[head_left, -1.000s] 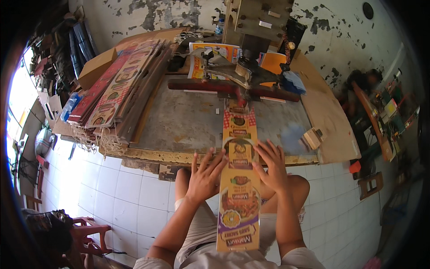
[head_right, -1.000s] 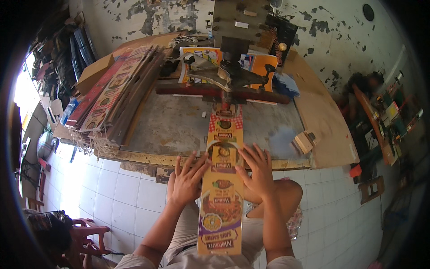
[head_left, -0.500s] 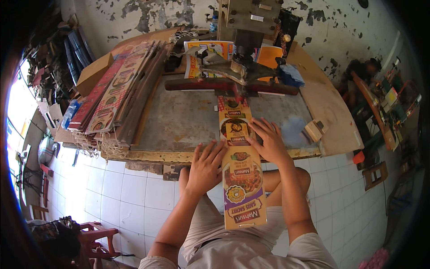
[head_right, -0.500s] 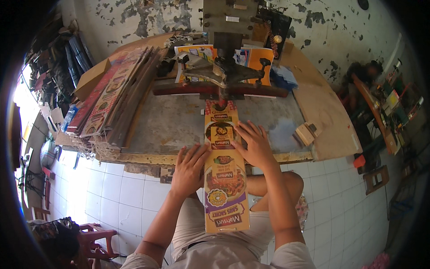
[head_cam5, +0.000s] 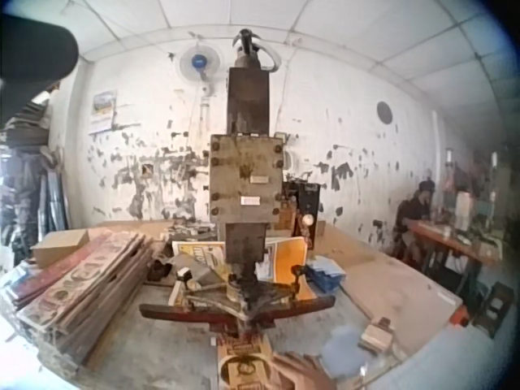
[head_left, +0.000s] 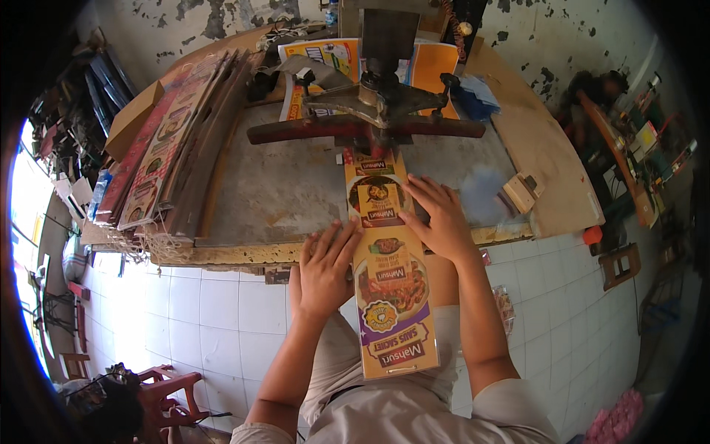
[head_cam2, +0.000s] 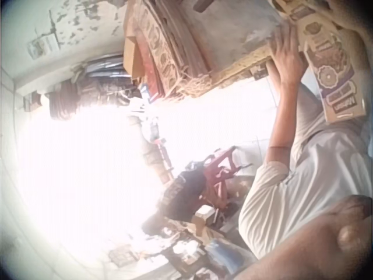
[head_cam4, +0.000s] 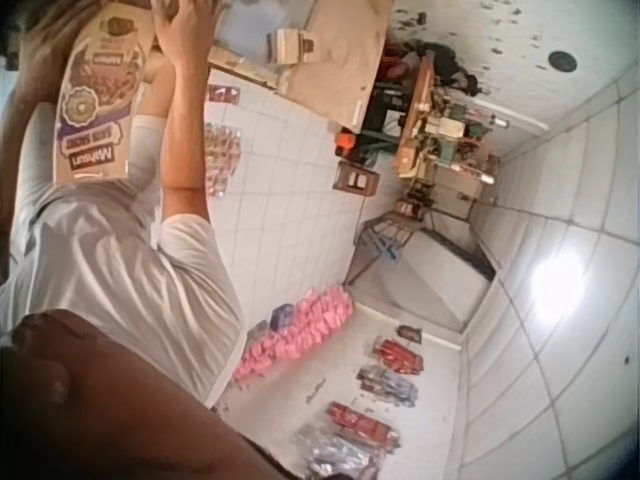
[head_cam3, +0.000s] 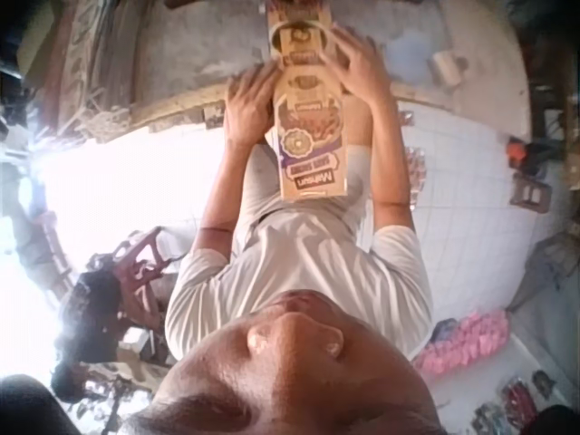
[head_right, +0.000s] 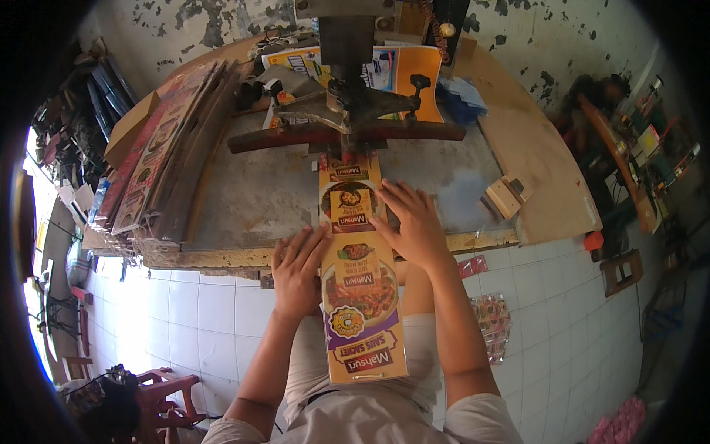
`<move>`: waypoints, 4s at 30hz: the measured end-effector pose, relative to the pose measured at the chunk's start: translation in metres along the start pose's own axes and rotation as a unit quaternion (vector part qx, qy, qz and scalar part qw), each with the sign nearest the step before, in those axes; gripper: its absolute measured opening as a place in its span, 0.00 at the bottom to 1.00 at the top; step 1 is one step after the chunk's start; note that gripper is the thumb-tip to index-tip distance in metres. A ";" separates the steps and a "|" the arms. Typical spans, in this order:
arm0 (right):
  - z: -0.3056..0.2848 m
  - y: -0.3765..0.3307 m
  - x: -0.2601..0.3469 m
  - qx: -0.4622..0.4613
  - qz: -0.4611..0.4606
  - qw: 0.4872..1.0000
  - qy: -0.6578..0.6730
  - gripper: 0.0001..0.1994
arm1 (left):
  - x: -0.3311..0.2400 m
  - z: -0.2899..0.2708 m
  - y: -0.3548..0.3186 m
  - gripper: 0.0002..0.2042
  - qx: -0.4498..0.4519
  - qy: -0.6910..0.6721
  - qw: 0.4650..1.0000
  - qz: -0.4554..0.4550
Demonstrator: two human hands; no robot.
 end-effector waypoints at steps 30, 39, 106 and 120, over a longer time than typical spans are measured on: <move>-0.002 -0.001 0.002 0.009 0.018 1.000 0.009 0.31 | 0.007 0.007 -0.002 0.26 0.004 0.041 0.999 0.008; -0.003 -0.001 0.002 0.013 0.016 1.000 0.002 0.33 | 0.007 0.006 -0.002 0.29 0.009 0.055 0.998 0.010; -0.002 -0.001 0.000 0.008 0.012 1.000 0.003 0.32 | -0.001 0.001 0.002 0.23 -0.007 0.015 1.000 0.001; -0.078 -0.070 -0.067 -0.253 0.165 0.946 -0.122 0.20 | 0.001 0.007 -0.005 0.27 -0.010 0.015 1.000 0.007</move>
Point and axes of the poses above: each hand's wrist, its own y-axis towards the middle knuckle, its own z-axis out of the palm, x = y × z, the point moved 2 cm from there along y, towards the middle knuckle, and after that the axes turned 5 degrees about x, right-handed, at the moved point
